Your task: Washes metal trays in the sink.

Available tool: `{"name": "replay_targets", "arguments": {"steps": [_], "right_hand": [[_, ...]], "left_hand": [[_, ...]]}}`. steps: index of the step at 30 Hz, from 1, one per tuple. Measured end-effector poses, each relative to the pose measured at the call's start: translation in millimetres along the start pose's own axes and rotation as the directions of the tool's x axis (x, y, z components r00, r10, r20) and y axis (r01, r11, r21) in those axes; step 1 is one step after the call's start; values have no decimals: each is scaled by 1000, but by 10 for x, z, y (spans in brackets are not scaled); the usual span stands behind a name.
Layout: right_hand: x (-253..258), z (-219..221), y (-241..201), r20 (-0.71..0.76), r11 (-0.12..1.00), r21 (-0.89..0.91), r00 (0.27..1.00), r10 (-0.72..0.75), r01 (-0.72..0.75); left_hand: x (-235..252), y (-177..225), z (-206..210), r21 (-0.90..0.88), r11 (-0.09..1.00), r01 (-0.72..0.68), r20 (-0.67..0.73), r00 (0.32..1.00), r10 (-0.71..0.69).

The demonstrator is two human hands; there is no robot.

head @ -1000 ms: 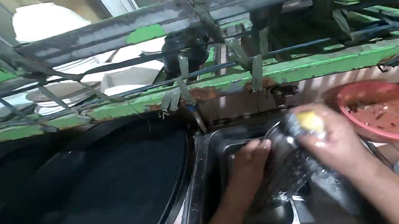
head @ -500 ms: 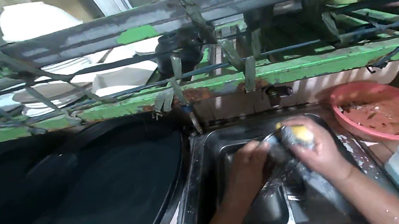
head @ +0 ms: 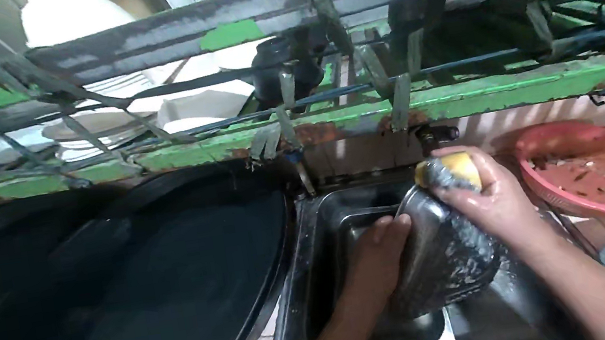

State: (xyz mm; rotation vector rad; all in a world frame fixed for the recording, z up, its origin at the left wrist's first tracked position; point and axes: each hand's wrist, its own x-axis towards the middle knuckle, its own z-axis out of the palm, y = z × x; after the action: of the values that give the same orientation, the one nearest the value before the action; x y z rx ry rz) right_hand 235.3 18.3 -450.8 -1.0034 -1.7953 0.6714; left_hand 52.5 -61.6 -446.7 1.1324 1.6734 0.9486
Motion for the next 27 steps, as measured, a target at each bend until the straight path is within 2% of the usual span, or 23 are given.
{"name": "replay_targets", "arguments": {"steps": [2, 4, 6, 7, 8, 10, 12, 13, 14, 16, 18, 19, 20, 21, 23, 24, 25, 26, 27], "right_hand": [[-33, -97, 445, -70, 981, -82, 983, 172, -178], [-150, -180, 983, -186, 924, -102, 920, 346, -368], [-296, -97, 1210, -245, 873, -83, 859, 450, -481], [-362, 20, 1176, -225, 865, -103, 858, 461, -492], [-416, 171, 1047, -165, 878, -127, 882, 441, -462], [-505, 534, 703, -10, 960, -165, 974, 226, -225], [-546, 759, 508, 97, 986, -162, 995, -19, 34], [-540, 759, 539, 103, 984, -158, 992, -69, 85], [-524, 678, 651, 87, 985, -161, 995, -54, 68], [-476, 370, 1011, 4, 967, -191, 985, 171, -167], [-426, 145, 1281, -96, 894, -201, 916, 389, -400], [-452, 154, 1278, -96, 874, -210, 899, 427, -437], [-513, 238, 1169, -55, 885, -223, 911, 408, -409], [-603, 374, 1008, 19, 918, -231, 942, 335, -322], [-806, 672, 754, 112, 980, -199, 994, 10, 13], [-875, 750, 724, 119, 974, -185, 987, -112, 133], [-924, 742, 782, 117, 969, -190, 983, -139, 159], [-952, 654, 906, 100, 976, -201, 993, -68, 87], [-942, 510, 1061, 63, 979, -188, 994, 94, -80]], "left_hand": [[-41, -120, 1, -156, 988, 0, -157, 987, -25], [-19, -282, -27, -294, 956, 26, -251, 962, -104], [51, -451, 49, -376, 925, 50, -288, 943, -168], [102, -523, 131, -395, 916, 69, -286, 938, -194], [152, -581, 233, -409, 908, 89, -268, 939, -213], [242, -662, 443, -453, 886, 99, -232, 946, -225], [276, -714, 552, -505, 860, 72, -217, 954, -207], [257, -702, 537, -502, 861, 76, -217, 953, -211], [228, -681, 484, -477, 874, 92, -230, 947, -225], [150, -639, 331, -429, 895, 121, -248, 937, -245], [126, -604, 246, -455, 883, 119, -292, 916, -274], [145, -610, 244, -485, 866, 118, -298, 909, -290], [184, -631, 270, -522, 845, 117, -297, 904, -308], [238, -659, 312, -557, 824, 106, -302, 898, -320], [368, -721, 352, -626, 776, 79, -315, 885, -344], [406, -733, 329, -636, 767, 84, -321, 875, -362], [410, -743, 280, -622, 776, 104, -322, 869, -375], [391, -757, 217, -583, 802, 127, -326, 868, -374], [368, -786, 148, -534, 833, 141, -329, 874, -359]]}}
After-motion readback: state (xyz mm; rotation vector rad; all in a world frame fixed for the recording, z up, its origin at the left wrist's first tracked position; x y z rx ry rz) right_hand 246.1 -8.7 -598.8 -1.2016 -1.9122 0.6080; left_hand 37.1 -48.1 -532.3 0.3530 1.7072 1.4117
